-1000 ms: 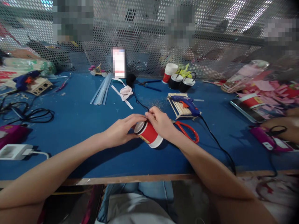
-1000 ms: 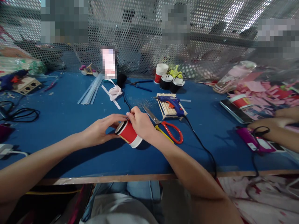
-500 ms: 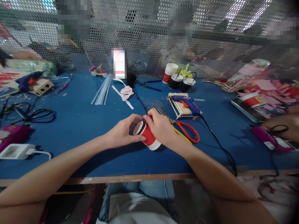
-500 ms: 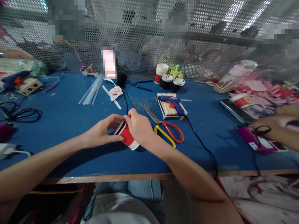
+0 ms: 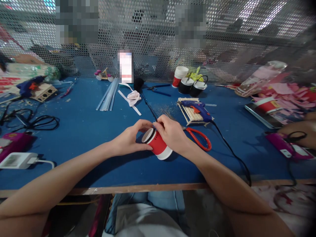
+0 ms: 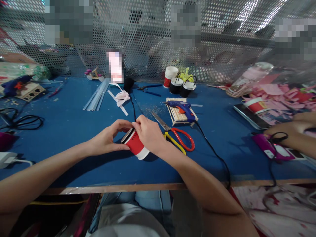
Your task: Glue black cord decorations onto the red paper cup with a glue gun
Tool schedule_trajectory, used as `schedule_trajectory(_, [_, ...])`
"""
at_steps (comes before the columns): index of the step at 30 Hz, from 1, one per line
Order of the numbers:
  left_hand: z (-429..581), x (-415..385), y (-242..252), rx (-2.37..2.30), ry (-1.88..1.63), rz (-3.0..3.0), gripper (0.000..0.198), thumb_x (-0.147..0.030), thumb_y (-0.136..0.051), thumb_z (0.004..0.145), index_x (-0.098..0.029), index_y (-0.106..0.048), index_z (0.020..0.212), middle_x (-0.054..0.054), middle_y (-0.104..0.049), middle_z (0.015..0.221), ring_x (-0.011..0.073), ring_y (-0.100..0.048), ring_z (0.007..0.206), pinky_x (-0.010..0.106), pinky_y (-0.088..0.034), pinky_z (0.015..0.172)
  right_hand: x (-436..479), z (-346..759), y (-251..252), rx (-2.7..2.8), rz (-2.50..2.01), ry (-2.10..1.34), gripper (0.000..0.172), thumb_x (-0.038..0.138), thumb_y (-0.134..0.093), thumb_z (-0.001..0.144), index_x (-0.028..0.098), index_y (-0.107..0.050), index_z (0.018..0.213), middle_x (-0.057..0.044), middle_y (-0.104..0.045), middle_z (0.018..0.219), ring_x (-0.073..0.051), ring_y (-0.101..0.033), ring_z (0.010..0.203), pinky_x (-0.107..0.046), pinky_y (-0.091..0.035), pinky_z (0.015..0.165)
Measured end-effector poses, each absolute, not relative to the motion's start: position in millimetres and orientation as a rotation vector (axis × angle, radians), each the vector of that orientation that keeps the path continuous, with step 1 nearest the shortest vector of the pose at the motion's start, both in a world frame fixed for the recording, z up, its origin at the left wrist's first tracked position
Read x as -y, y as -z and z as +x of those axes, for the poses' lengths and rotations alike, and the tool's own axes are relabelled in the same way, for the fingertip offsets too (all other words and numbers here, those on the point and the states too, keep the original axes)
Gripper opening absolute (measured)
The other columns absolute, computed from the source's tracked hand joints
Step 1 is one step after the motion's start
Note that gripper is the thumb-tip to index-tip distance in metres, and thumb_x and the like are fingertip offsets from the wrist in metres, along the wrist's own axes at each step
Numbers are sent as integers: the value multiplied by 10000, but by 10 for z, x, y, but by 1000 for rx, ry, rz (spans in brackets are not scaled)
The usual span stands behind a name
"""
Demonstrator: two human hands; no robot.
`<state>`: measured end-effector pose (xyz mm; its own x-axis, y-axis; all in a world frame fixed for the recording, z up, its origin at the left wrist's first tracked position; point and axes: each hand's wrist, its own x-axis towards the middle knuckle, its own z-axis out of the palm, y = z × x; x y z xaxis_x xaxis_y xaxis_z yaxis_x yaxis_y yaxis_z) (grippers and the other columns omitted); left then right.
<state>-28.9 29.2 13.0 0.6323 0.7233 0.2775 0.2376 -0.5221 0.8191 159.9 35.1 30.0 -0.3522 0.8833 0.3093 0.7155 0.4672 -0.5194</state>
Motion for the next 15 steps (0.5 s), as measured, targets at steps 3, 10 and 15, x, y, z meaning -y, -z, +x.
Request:
schedule_trajectory(3, [-292,-296,-119,-739,-819,2079,606,-298,-707,693,-205,-382,1196,115,-524,1201,218,-539,1090,393,-457,940,-361,1609,-301,2163,-1320,-445,168,320,-416,881,215,-407,750,-6,-536,695,-146,-502,650,-274,-342,609])
schedule_trajectory(10, [-306,-299,-87,-692,-890,2166,666,-305,-717,686,-216,-362,1243,121,-518,1232,227,-552,1100,378,-473,937,-372,1634,-330,2189,-1263,-518,180,320,-409,884,210,-416,742,7,-523,678,-128,-480,628,-262,-339,601])
schedule_trajectory(15, [-338,-302,-156,-706,-780,2400,643,-371,-685,711,-215,-402,1266,119,-549,1231,233,-549,1115,369,-462,943,-421,1666,-355,2179,-1150,-634,173,296,-419,881,202,-425,736,16,-509,681,-116,-465,631,-249,-346,606])
